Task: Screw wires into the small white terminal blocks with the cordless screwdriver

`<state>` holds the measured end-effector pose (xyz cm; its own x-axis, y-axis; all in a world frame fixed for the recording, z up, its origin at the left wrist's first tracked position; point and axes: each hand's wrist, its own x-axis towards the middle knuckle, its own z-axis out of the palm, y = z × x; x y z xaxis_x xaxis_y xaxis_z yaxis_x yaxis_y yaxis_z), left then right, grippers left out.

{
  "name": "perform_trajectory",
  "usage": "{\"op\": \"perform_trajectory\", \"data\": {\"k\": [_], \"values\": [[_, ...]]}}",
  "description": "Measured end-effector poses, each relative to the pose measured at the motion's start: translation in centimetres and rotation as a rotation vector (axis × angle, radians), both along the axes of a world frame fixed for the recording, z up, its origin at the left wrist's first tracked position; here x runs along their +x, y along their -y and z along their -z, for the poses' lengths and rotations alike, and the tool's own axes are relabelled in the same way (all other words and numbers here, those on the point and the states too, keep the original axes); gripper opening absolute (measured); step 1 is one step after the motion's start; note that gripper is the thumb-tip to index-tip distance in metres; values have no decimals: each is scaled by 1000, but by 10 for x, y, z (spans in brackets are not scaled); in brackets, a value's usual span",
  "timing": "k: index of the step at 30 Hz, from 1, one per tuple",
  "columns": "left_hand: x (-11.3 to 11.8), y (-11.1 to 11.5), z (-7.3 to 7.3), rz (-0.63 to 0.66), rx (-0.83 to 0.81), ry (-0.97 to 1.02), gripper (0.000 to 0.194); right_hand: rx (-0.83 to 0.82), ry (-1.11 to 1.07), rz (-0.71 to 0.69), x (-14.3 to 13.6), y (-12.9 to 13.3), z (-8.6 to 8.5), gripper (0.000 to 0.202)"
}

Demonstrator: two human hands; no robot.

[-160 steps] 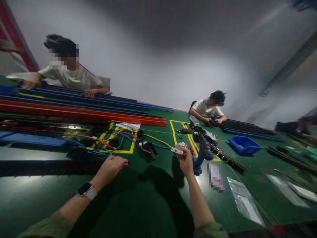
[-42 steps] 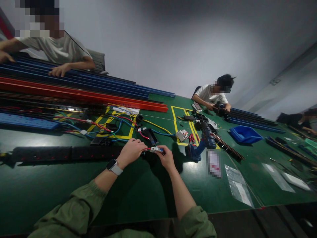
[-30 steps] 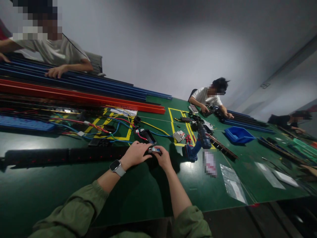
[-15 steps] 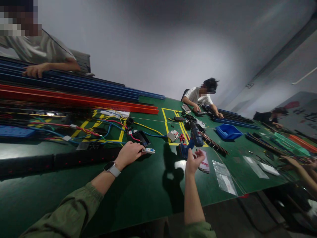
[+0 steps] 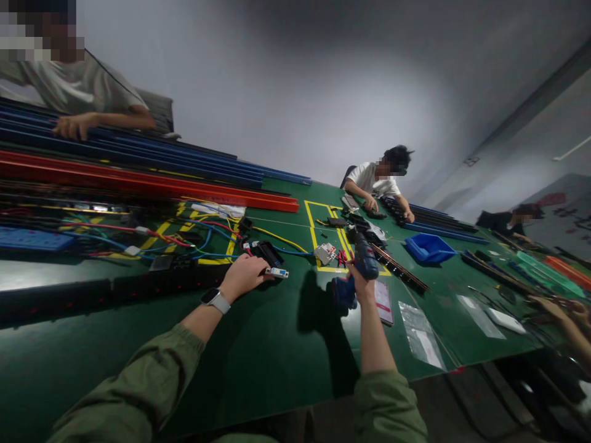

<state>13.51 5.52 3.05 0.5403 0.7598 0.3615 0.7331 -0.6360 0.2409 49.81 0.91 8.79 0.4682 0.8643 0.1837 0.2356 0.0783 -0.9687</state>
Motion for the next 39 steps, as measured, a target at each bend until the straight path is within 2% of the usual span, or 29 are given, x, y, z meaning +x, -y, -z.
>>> {"op": "perform_trajectory", "data": {"k": [2, 5, 10, 13, 17, 21, 26, 39], "values": [[0, -2, 1, -6, 10, -2, 34, -29, -15, -63, -18, 18, 1, 36], [0, -3, 3, -18, 17, -10, 35, -133, -63, -233, -55, 49, 1, 33], [2, -2, 5, -50, 21, -22, 36, -280, -115, -388, -110, 94, -5, 37], [2, -2, 4, -58, 19, -18, 36, -364, -87, -474, -128, 115, -7, 42], [2, -1, 3, -60, 22, -16, 35, -452, -80, -499, -144, 135, -6, 40], [2, -1, 3, -61, 22, -12, 32, -523, -100, -520, -159, 143, -10, 34], [2, -3, 4, -64, 27, -4, 35, -518, -56, -472, -173, 140, -16, 30], [-2, -24, 6, -35, 33, 19, 24, -511, -61, -432, -192, 128, -12, 27]]}}
